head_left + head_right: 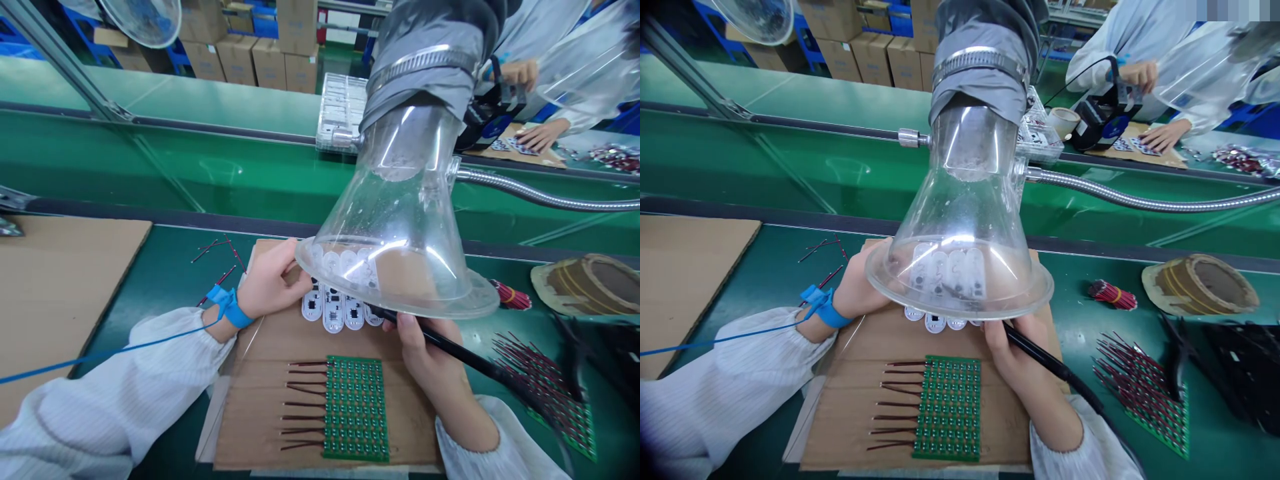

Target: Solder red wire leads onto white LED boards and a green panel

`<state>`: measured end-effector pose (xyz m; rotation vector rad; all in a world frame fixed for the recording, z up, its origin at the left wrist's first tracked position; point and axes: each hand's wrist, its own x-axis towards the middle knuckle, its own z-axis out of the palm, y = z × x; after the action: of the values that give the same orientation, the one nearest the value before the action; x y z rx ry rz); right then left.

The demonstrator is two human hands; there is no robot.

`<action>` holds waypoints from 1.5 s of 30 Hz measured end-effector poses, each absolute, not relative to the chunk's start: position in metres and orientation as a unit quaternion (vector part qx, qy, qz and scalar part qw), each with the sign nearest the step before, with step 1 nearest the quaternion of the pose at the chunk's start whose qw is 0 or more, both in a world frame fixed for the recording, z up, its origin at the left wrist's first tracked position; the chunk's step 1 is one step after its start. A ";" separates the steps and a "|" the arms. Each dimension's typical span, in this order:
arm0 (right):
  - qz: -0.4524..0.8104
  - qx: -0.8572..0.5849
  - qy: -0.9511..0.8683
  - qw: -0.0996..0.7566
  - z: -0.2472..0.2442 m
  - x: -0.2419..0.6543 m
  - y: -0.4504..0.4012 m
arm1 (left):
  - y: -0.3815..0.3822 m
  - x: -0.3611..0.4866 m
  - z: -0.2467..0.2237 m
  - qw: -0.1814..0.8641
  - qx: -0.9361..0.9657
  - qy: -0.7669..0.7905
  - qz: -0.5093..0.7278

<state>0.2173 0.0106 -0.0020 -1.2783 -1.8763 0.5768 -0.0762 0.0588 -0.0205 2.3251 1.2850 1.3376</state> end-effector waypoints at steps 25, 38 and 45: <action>0.217 -0.478 -0.779 0.342 0.005 0.210 0.017 | 0.057 -0.095 -0.009 0.060 0.831 0.373 0.409; 0.250 -0.526 -0.668 0.464 -0.003 0.182 0.014 | 0.056 -0.107 -0.019 0.134 0.772 0.444 0.434; 0.322 -0.535 -0.666 0.408 -0.015 0.190 0.017 | 0.056 -0.109 -0.020 0.137 0.777 0.451 0.418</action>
<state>0.1896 0.0174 -0.0152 -1.3476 -1.6794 0.8103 -0.1090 0.0559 -0.0195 2.2491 1.3043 1.2094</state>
